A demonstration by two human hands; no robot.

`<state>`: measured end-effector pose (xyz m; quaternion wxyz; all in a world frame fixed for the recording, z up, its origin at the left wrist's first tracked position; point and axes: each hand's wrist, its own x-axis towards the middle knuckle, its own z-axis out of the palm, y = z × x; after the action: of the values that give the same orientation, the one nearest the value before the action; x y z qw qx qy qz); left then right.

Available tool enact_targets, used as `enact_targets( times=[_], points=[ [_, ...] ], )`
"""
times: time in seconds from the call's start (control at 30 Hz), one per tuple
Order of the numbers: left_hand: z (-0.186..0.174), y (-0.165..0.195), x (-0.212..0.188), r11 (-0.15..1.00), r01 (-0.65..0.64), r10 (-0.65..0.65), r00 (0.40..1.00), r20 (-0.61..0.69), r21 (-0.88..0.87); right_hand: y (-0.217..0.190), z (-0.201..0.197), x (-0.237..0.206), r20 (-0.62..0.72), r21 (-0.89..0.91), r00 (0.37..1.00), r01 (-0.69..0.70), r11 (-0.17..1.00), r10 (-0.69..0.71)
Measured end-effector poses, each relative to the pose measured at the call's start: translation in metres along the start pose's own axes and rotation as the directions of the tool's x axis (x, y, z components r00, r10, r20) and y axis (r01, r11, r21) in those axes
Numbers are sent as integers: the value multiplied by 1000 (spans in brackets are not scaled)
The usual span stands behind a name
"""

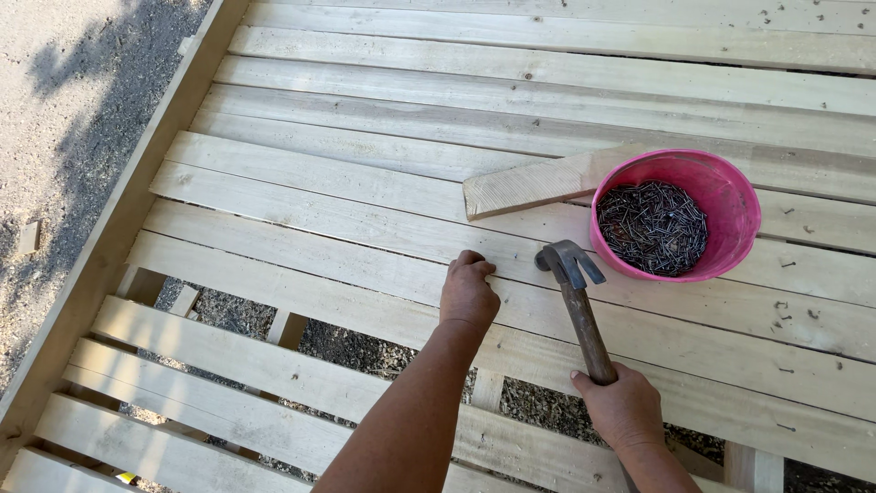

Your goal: The person hammers nails into a slatted wooden frame laid on the ground. They repeatedly take nails by hand from a pink bucket, position a nail on a slat, and drive it in with a claw hammer, working across different slats.

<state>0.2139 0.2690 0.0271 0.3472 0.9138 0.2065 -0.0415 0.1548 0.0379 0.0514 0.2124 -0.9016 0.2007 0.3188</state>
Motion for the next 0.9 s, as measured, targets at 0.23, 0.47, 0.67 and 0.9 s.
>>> enact_targets(
  times=[0.23, 0.47, 0.67, 0.9],
  points=[
    [-9, 12, -2, 997, 74, -76, 995, 70, 23, -1, -3, -2, 37, -25, 999, -17, 1000, 18],
    [-7, 10, -2, 998, 52, -53, 996, 65, 23, -2, -5, -5, 13, 11, 1000, -15, 1000, 15],
    [-3, 6, -1, 999, 41, -41, 997, 58, 11, 0, -3, -4, -4, 8, 1000, -11, 1000, 11],
    [-2, 4, -1, 1000, 17, -17, 999, 48, 14, 3, -1, -2, -13, 13, 1000, -9, 1000, 9]
  ],
)
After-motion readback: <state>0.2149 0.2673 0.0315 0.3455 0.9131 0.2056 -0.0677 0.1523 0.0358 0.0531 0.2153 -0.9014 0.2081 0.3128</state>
